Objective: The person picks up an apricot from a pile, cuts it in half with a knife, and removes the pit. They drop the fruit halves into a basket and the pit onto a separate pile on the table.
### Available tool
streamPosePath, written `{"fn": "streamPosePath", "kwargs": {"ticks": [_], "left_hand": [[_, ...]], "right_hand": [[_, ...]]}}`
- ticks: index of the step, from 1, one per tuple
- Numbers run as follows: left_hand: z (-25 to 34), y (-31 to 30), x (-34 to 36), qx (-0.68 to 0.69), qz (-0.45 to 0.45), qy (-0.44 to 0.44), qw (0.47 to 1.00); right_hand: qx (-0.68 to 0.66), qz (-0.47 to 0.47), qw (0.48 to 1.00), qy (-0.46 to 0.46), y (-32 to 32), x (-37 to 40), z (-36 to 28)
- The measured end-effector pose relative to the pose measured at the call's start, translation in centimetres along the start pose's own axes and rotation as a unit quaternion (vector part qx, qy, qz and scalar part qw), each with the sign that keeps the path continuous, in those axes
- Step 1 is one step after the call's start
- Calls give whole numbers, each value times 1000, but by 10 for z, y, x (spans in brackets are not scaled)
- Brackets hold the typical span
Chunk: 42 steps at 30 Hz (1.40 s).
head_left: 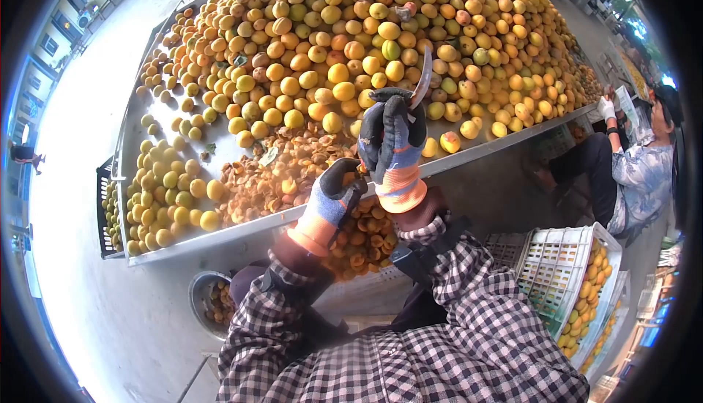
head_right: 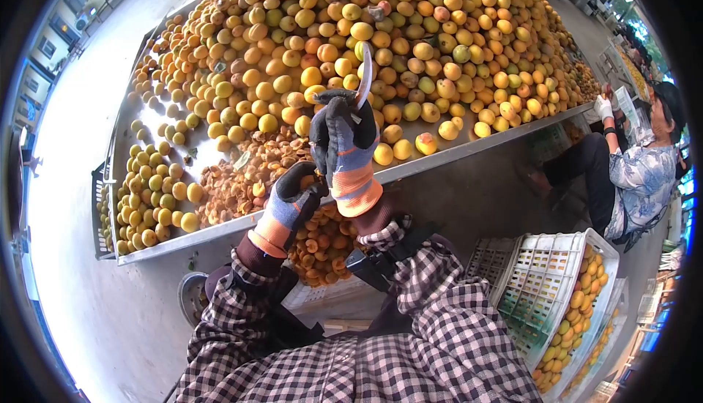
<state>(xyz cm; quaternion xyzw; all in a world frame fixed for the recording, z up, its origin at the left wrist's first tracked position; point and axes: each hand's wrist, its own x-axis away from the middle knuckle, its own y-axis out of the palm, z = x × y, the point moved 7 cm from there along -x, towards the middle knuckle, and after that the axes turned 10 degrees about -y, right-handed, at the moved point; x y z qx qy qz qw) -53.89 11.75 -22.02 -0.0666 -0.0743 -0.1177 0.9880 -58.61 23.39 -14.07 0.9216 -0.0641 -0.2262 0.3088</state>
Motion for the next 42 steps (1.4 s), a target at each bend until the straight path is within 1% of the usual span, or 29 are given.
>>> {"fn": "streamPosePath", "kwargs": {"ticks": [1,3,5,7,8,10,12,13,15,16,17,18,19,20,21,23,25,27,28,29,30,32,33,35,36,37,39,40,42], "left_hand": [[0,0,-2,-1,13,11,1000],[-1,-3,-2,-2,26,21,999],[-7,-1,-2,92,-8,-58,994],[-8,1,-3,101,-6,-48,994],[-6,1,-4,112,-4,-36,993],[-6,0,-5,89,-8,-59,994],[-7,-1,-4,66,-10,-82,994],[-5,0,-3,59,-14,-67,996],[-8,2,-4,53,-18,-51,997],[-8,2,-5,38,-14,-24,999],[-7,0,-6,22,-10,2,1000],[-10,-1,-6,21,-9,3,1000],[-1,-3,-4,-25,4,27,999],[7,-3,-3,-70,17,51,996],[6,-5,-4,-71,19,52,996],[10,-6,-4,-135,29,85,987],[15,-6,-3,-152,36,97,983],[15,-6,-3,-165,34,78,983],[15,-5,-4,-165,34,77,983],[19,-5,-4,-174,51,103,978],[23,-5,-4,-182,68,130,972],[18,-5,-8,-182,70,133,972],[17,-7,-10,-183,72,138,971],[23,-7,-12,-155,65,140,976],[26,-7,-12,-124,60,143,980],[26,-7,-13,-125,60,142,980],[17,-6,-19,-15,10,68,998],[16,-6,-20,-14,8,68,998],[16,-7,-21,-3,-5,75,997]], "right_hand": [[-6,-9,1000,-5,0,0,1],[38,-9,999,-18,-2,2,2],[45,-49,997,-35,7,6,3],[72,-106,987,-92,14,8,2],[71,-110,986,-101,15,8,2],[31,-67,996,-55,10,5,5],[-18,-25,999,44,2,-2,3],[37,11,999,22,-5,-3,4],[6,4,999,50,-10,-3,13],[6,3,999,50,-12,-3,15],[-20,45,996,70,-18,-3,20],[-46,86,991,89,-24,-2,25],[-47,85,991,89,-25,-3,27],[-54,115,986,106,-29,-2,32],[-61,146,980,122,-34,-1,36],[-66,145,979,127,-34,-1,36],[-70,198,962,177,-41,3,43],[-84,205,955,199,-44,4,47],[-107,236,940,222,-46,5,49],[-130,267,923,244,-48,8,53],[-130,267,923,245,-52,9,60],[-219,256,902,272,-50,11,75],[-221,255,901,272,-54,11,79],[-119,199,957,175,-48,-2,55],[-129,185,966,127,-46,-7,47],[-130,185,966,127,-42,-9,41],[-94,126,987,45,-32,-20,16],[-63,111,992,12,-31,-23,8],[-53,99,994,2,-27,-24,1]]}}
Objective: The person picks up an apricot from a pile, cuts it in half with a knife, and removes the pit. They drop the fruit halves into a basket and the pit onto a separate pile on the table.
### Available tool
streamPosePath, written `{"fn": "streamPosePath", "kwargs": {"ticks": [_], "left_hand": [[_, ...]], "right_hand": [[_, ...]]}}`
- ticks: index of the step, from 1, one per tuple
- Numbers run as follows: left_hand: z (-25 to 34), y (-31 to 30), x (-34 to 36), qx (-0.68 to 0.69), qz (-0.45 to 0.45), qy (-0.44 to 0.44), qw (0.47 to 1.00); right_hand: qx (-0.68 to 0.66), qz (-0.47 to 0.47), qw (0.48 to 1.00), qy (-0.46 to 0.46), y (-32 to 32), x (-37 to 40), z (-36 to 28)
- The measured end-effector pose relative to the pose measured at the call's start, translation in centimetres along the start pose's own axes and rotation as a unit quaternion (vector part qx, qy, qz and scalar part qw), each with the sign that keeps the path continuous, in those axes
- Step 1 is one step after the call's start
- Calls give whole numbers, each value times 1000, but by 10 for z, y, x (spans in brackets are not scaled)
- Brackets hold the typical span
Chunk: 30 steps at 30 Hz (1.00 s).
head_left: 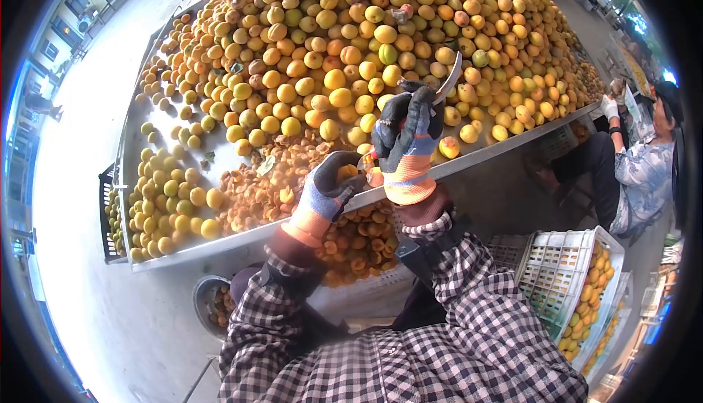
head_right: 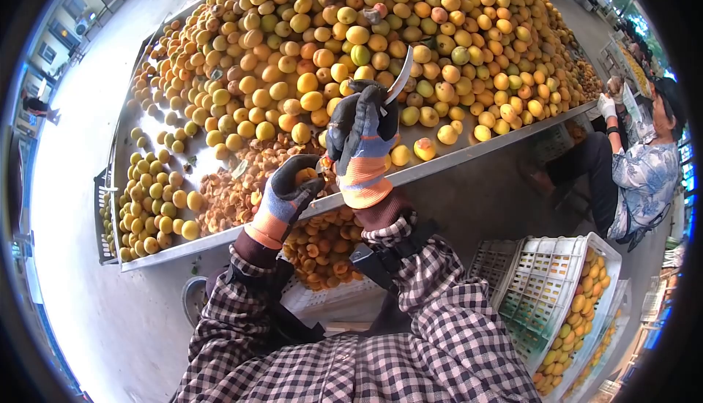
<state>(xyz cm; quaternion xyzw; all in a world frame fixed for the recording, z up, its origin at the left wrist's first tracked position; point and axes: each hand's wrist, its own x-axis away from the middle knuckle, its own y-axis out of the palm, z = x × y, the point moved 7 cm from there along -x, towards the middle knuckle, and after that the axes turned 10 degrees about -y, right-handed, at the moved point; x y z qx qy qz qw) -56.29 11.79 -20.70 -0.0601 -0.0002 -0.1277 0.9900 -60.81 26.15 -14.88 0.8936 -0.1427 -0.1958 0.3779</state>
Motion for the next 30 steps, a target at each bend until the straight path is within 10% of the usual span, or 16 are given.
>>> {"fn": "streamPosePath", "kwargs": {"ticks": [9,30], "left_hand": [[-24,1,0,33,11,-23,999],[13,6,11,-248,42,76,965]], "right_hand": [[33,-100,994,-14,13,19,16],[-3,207,944,257,-41,21,62]]}}
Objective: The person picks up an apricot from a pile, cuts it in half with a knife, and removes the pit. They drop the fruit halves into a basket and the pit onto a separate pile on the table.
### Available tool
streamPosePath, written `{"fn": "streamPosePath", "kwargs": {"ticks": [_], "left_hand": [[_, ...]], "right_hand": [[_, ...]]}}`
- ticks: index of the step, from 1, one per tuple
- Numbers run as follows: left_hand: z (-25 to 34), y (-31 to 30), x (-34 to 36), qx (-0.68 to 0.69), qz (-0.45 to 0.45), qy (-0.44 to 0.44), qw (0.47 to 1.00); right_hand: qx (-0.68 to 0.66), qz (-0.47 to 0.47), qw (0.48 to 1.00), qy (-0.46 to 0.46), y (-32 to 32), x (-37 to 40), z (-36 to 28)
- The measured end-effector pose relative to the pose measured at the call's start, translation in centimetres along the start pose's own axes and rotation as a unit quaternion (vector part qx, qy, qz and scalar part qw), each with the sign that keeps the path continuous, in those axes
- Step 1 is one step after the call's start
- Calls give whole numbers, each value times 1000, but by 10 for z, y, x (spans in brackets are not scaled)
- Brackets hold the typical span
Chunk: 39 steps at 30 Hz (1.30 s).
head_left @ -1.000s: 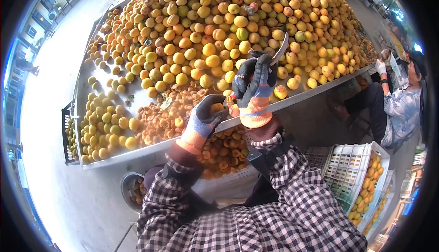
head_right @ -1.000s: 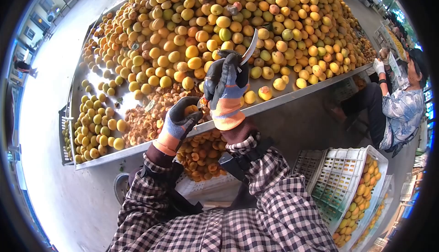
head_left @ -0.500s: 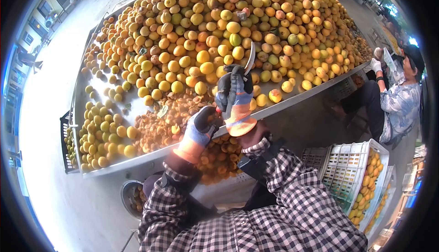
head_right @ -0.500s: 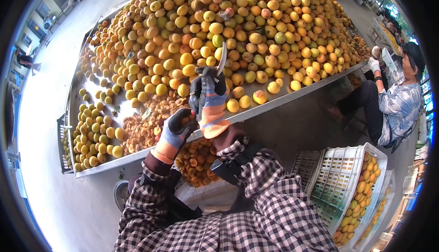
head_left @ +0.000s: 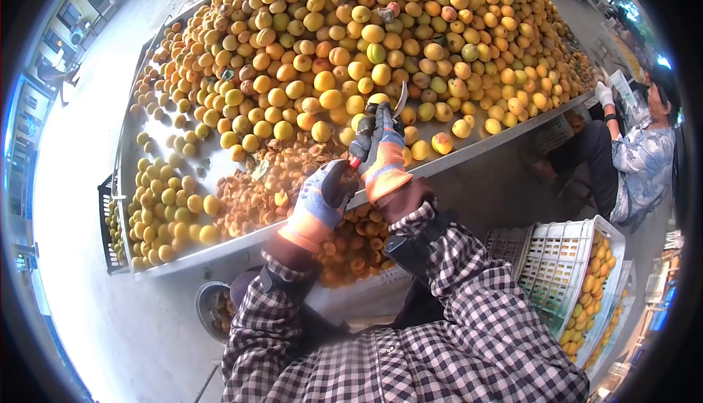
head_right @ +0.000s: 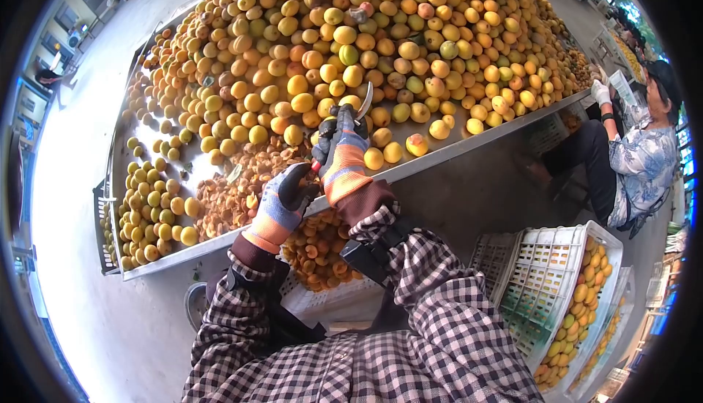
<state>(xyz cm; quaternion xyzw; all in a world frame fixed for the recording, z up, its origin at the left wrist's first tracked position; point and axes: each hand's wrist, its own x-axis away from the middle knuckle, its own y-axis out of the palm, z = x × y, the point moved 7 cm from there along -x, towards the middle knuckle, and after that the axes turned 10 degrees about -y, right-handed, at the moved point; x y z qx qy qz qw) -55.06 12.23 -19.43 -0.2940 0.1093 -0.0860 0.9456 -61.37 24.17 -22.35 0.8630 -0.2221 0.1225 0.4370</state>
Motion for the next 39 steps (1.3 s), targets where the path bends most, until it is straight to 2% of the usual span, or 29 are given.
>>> {"fn": "streamPosePath", "kwargs": {"ticks": [12,15,18,20,21,23,29,31,33,39], "left_hand": [[4,-1,-3,18,-4,-24,1000],[4,-1,-2,34,2,-28,999],[5,0,-4,46,12,-25,999],[5,0,-5,39,16,-24,999],[0,2,-5,62,17,-46,997],[-5,3,-5,85,20,-69,994],[-4,2,-6,81,11,-46,996],[0,2,-6,83,2,-32,996],[3,1,-6,67,6,-28,997],[8,2,-5,37,5,-41,998]], "right_hand": [[-59,1,997,55,-17,-20,18],[-113,-20,989,89,-18,-24,24],[-81,-39,995,52,-5,-13,11],[22,21,999,-44,2,1,-9],[22,21,999,-44,3,6,-9],[51,-87,985,-137,19,14,-20],[24,-60,995,-71,8,0,-8],[-30,-21,999,0,0,-5,2],[-35,-33,999,8,-2,-9,5],[-42,19,998,47,-12,-12,12]]}}
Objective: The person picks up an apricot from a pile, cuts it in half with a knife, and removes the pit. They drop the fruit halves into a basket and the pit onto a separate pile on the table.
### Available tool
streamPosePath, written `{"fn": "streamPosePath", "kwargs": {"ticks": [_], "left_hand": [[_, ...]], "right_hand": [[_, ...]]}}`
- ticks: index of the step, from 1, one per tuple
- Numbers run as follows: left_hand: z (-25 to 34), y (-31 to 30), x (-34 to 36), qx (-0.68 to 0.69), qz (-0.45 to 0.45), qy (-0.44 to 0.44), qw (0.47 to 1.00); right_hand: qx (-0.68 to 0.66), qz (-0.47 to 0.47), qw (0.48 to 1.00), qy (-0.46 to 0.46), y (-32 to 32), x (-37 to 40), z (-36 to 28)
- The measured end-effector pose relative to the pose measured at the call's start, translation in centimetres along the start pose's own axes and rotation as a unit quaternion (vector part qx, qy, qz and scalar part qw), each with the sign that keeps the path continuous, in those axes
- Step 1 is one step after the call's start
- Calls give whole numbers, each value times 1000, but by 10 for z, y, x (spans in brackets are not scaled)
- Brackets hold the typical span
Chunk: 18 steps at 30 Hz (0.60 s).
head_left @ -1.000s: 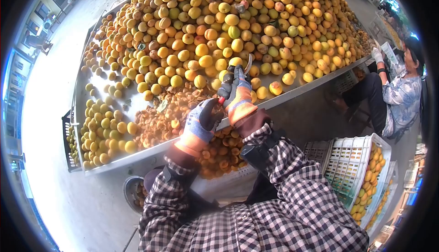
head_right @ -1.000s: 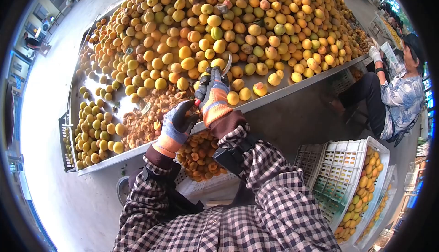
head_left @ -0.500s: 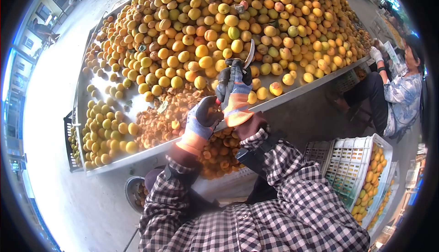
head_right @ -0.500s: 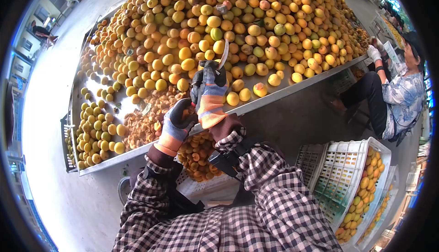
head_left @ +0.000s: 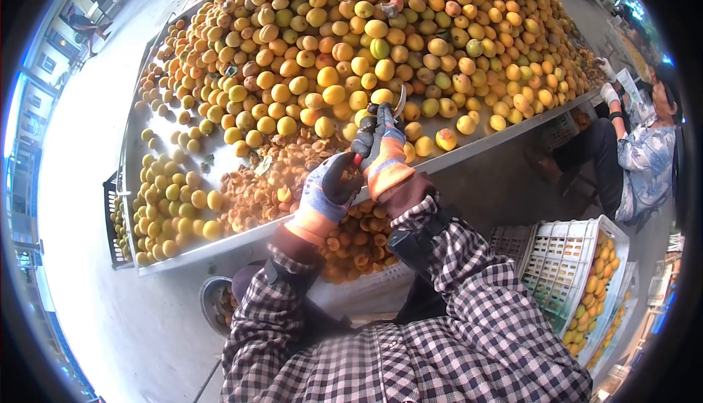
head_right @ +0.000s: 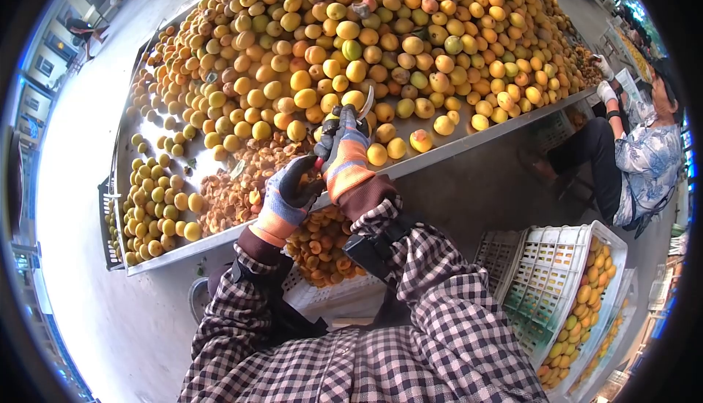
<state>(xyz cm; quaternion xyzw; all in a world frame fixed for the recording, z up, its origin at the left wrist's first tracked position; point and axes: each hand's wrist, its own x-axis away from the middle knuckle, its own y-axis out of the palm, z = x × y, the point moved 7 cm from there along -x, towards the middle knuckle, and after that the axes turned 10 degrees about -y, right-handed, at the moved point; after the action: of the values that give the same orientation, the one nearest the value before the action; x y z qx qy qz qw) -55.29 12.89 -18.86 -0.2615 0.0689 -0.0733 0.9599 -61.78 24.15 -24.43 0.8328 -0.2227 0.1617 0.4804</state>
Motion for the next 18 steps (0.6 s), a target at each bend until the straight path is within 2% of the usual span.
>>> {"fn": "streamPosePath", "kwargs": {"ticks": [3,6,8,9,10,12,13,14,16,17,18], "left_hand": [[0,2,-1,-6,7,2,1000],[1,-5,-2,11,15,6,1000],[-1,-26,0,20,34,7,999],[-4,-47,5,1,64,28,998],[-9,-72,15,-19,93,45,994],[-28,-149,51,-96,172,-15,980],[-44,-184,79,-72,201,-74,974],[-59,-217,110,-46,228,-127,964],[-89,-264,181,-59,239,-284,927],[-142,-289,229,-69,247,-337,906],[-169,-300,261,-188,201,-326,904]], "right_hand": [[-22,-5,1000,16,-1,-2,2],[-10,-49,999,-3,12,8,-2],[59,-45,992,-104,29,24,-19],[99,-40,990,-87,28,21,-23],[68,-47,988,-133,32,13,-32],[44,-90,982,-158,32,8,-47],[31,-124,978,-166,32,5,-55],[70,-118,978,-155,39,28,-62],[42,-167,973,-153,22,-12,-63],[37,-171,972,-156,28,-7,-69],[49,-155,970,-182,32,1,-74]]}}
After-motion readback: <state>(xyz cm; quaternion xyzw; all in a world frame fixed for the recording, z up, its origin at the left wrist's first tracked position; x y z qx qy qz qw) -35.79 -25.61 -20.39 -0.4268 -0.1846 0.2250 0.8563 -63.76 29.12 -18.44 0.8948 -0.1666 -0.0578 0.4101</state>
